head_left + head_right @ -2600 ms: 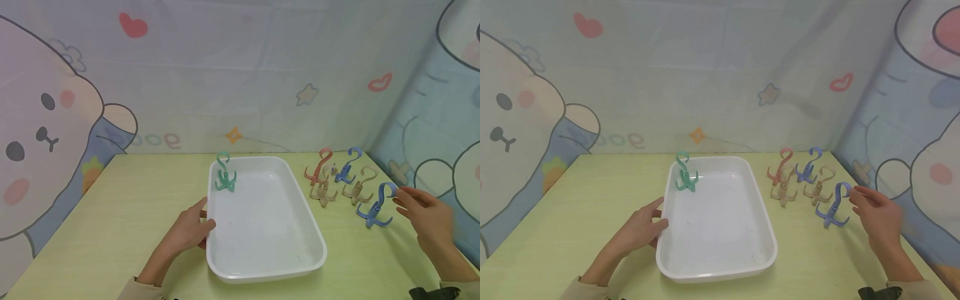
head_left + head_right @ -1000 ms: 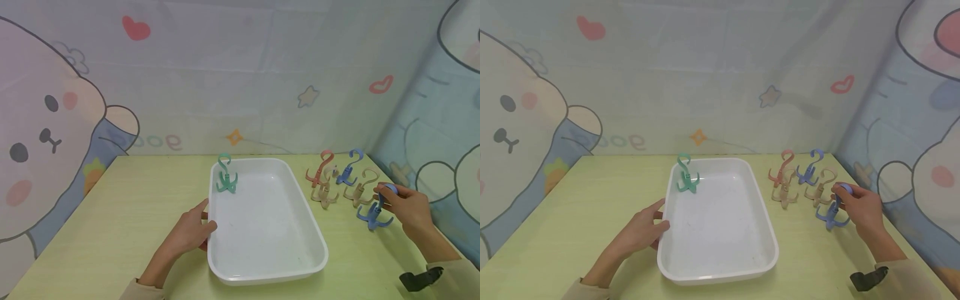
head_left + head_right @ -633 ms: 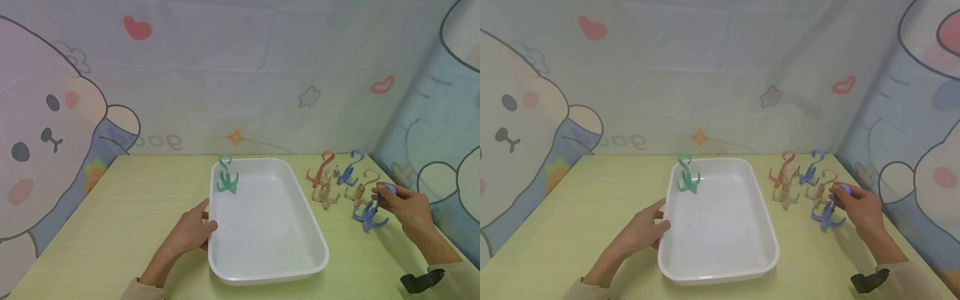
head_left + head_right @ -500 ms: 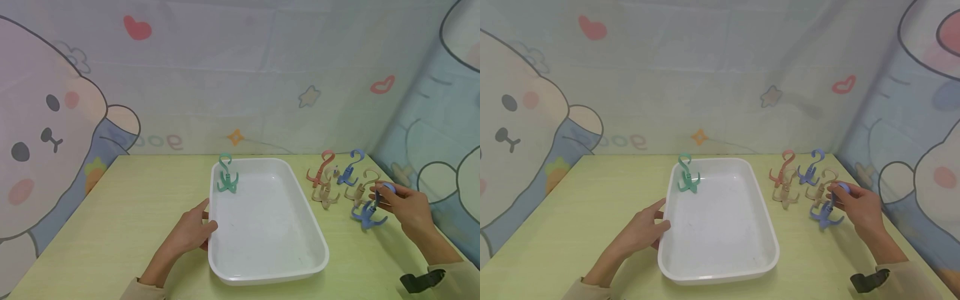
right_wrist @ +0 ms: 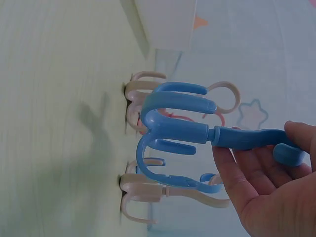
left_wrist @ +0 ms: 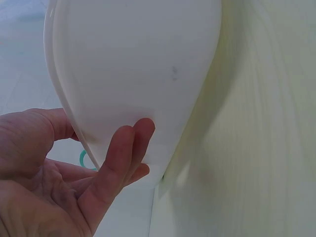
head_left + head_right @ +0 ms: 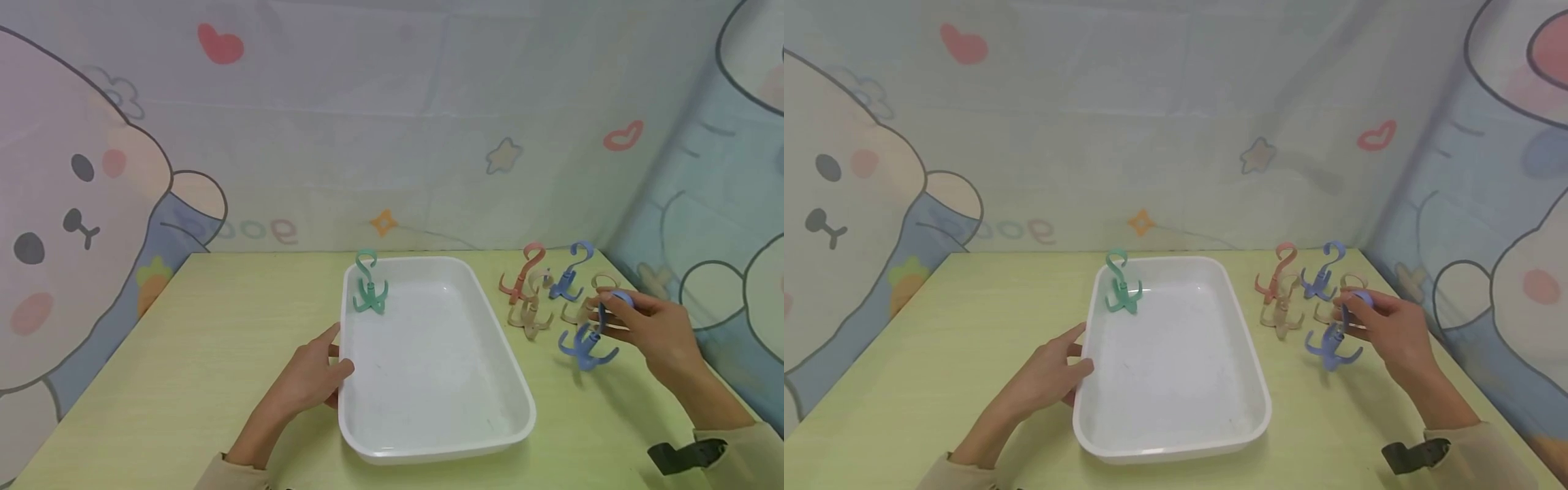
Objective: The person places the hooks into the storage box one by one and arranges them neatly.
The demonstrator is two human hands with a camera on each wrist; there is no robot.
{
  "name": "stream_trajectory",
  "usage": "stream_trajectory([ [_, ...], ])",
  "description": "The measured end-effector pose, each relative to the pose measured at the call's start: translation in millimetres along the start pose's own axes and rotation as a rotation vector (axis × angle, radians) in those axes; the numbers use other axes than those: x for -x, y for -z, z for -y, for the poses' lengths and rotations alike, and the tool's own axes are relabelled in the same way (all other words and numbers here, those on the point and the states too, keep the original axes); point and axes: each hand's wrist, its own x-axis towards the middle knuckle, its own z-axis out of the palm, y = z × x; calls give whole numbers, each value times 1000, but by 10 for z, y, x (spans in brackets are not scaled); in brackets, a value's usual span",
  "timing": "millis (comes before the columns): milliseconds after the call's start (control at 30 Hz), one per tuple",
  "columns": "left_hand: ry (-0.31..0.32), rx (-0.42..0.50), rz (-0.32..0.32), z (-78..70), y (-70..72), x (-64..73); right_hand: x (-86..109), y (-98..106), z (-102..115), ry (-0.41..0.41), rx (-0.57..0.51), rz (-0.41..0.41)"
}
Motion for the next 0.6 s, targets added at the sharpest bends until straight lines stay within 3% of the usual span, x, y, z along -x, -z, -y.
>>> stream_trajectory([
  [600, 2, -9, 2, -15, 3, 12, -24, -182, 166, 8, 5, 63],
])
